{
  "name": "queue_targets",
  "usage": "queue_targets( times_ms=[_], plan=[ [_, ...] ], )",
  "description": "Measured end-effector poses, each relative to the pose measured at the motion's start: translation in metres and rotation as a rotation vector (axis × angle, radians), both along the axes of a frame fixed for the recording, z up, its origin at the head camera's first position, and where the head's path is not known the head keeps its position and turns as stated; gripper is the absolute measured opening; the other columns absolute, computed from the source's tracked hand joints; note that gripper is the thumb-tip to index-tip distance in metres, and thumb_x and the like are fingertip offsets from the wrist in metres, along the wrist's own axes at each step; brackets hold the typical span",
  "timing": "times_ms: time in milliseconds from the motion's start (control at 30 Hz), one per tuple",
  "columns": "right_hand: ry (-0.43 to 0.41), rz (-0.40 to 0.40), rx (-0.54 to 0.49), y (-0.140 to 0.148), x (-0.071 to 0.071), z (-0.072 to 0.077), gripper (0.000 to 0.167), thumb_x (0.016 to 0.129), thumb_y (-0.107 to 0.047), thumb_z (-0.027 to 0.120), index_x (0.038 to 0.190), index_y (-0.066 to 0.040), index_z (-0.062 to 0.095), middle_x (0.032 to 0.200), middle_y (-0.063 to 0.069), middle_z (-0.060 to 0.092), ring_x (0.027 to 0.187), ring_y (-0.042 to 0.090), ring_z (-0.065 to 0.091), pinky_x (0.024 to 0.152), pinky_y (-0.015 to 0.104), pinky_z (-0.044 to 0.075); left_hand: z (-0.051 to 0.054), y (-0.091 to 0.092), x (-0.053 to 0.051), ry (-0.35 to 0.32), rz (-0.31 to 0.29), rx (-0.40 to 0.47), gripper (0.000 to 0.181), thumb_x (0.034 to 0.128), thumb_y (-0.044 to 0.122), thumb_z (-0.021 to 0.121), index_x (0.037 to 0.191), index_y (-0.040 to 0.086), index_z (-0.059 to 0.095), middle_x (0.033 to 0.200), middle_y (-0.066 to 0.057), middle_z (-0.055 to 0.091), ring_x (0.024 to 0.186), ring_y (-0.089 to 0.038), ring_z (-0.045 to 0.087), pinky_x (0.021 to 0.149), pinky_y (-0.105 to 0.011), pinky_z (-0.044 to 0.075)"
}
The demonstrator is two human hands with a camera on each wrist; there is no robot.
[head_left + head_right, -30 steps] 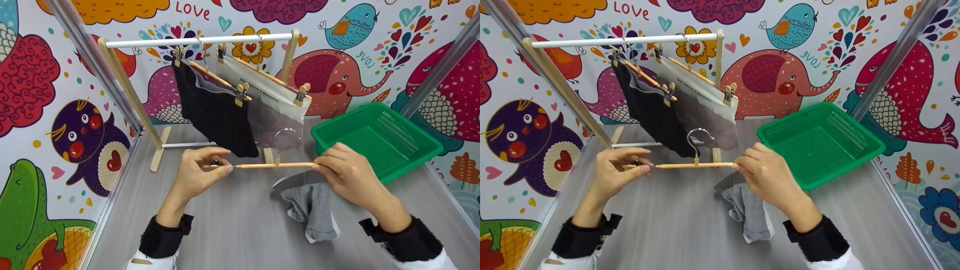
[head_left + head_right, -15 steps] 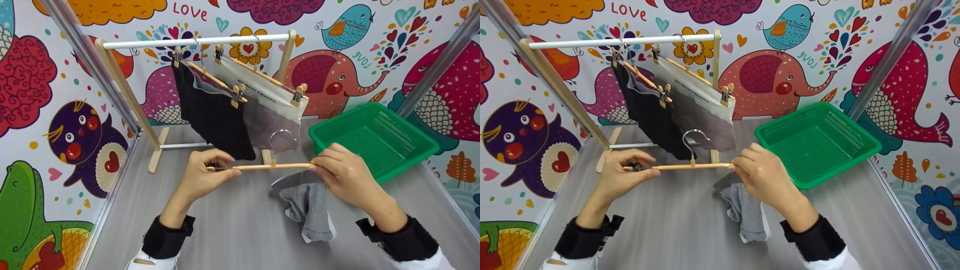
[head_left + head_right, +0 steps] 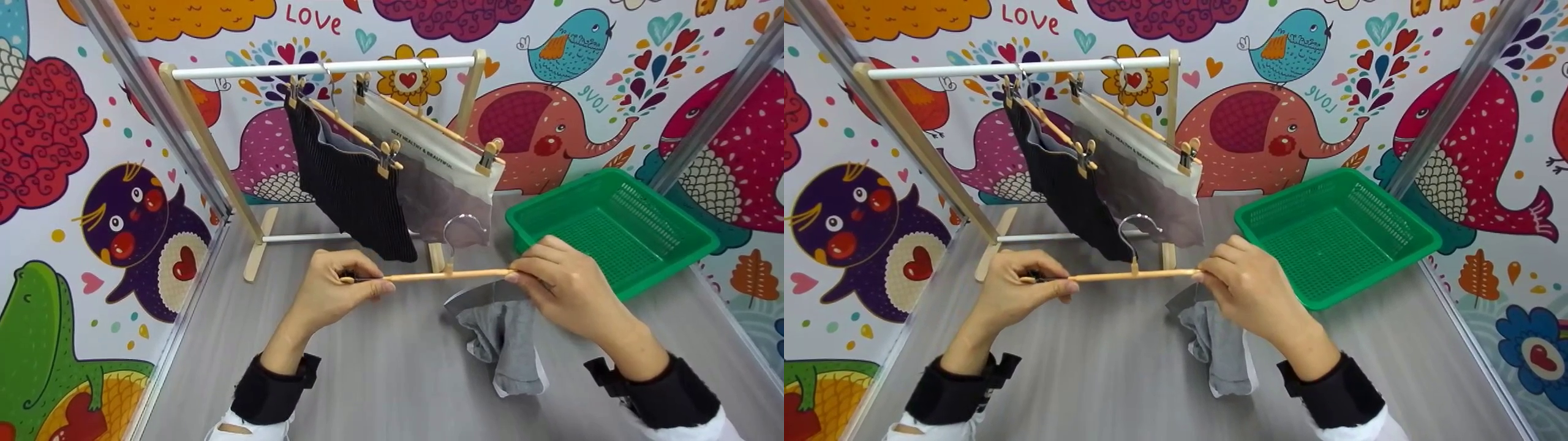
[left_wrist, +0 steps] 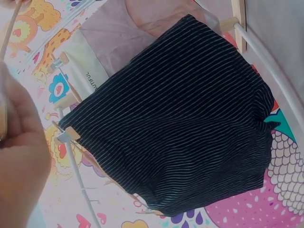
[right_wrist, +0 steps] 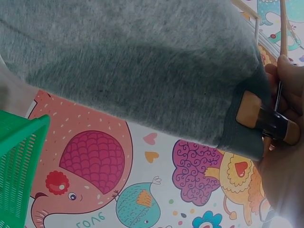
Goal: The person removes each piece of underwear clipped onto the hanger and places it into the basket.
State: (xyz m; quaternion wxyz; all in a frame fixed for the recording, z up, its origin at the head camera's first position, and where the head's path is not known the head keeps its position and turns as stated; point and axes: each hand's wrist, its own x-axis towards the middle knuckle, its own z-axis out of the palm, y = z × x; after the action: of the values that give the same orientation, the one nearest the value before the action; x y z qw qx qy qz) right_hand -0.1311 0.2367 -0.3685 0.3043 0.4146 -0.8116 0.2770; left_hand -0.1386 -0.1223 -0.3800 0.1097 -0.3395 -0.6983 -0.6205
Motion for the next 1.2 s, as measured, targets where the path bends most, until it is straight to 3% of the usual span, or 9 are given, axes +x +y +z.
queue_targets(
  times_ms=[167, 333, 433, 600, 900, 1200],
  plan=[
    [-0.025, -0.023, 0.006, 0.002, 0.0, 0.0, 0.036, 0.105, -0.039, 0.064, 0.092, -0.007, 0.078, 0.086, -0.001, 0.071, 0.08, 0.014, 0.053, 0.064, 0.019, 0.04, -0.002, -0.001, 0.0, -0.059, -0.001, 0.027, 0.014, 0.0776, -0.004, 0.09, 0.078, 0.001, 0.077, 0.07, -0.01, 0.072, 0.059, -0.012, 0.068, 0.05, -0.021, 0.053],
    [-0.044, -0.033, -0.003, 0.007, -0.001, -0.001, 0.033, 0.102, -0.039, 0.068, 0.096, -0.008, 0.079, 0.09, -0.001, 0.071, 0.081, 0.013, 0.055, 0.064, 0.019, 0.042, -0.005, -0.001, 0.001, -0.055, 0.011, 0.069, 0.014, 0.0747, -0.008, 0.09, 0.077, -0.001, 0.078, 0.07, -0.009, 0.073, 0.059, -0.007, 0.065, 0.049, -0.016, 0.048],
    [-0.057, -0.047, -0.006, 0.011, -0.001, 0.0, 0.019, 0.092, -0.023, 0.083, 0.102, -0.007, 0.078, 0.093, 0.0, 0.071, 0.082, 0.013, 0.057, 0.066, 0.017, 0.046, -0.005, -0.001, 0.001, -0.029, 0.005, 0.091, 0.015, 0.0739, -0.011, 0.089, 0.078, -0.002, 0.078, 0.071, -0.01, 0.074, 0.061, -0.005, 0.063, 0.05, -0.015, 0.047],
    [-0.112, -0.062, -0.019, 0.018, 0.002, -0.002, 0.044, 0.07, 0.005, 0.092, 0.111, -0.003, 0.075, 0.098, 0.002, 0.07, 0.081, 0.012, 0.061, 0.071, 0.013, 0.05, -0.005, -0.002, 0.001, 0.02, 0.0, 0.09, 0.014, 0.075, -0.01, 0.089, 0.08, -0.001, 0.079, 0.073, -0.01, 0.075, 0.062, -0.005, 0.062, 0.052, -0.015, 0.048],
    [-0.193, -0.057, -0.114, 0.026, 0.005, -0.015, 0.062, 0.068, 0.017, 0.087, 0.126, 0.003, 0.068, 0.097, 0.007, 0.073, 0.082, 0.009, 0.067, 0.077, 0.012, 0.052, -0.008, -0.005, 0.001, 0.026, 0.012, 0.093, 0.016, 0.0746, -0.011, 0.088, 0.081, 0.0, 0.08, 0.074, -0.011, 0.075, 0.063, -0.006, 0.063, 0.052, -0.016, 0.049],
    [-0.292, -0.063, -0.214, 0.025, 0.01, -0.019, 0.05, 0.076, 0.023, 0.077, 0.123, 0.005, 0.07, 0.1, 0.01, 0.072, 0.091, 0.005, 0.064, 0.078, 0.011, 0.05, -0.006, -0.005, 0.003, 0.03, 0.02, 0.087, 0.015, 0.0749, -0.01, 0.089, 0.081, 0.0, 0.08, 0.075, -0.011, 0.075, 0.063, -0.007, 0.063, 0.053, -0.017, 0.05]
  ],
)
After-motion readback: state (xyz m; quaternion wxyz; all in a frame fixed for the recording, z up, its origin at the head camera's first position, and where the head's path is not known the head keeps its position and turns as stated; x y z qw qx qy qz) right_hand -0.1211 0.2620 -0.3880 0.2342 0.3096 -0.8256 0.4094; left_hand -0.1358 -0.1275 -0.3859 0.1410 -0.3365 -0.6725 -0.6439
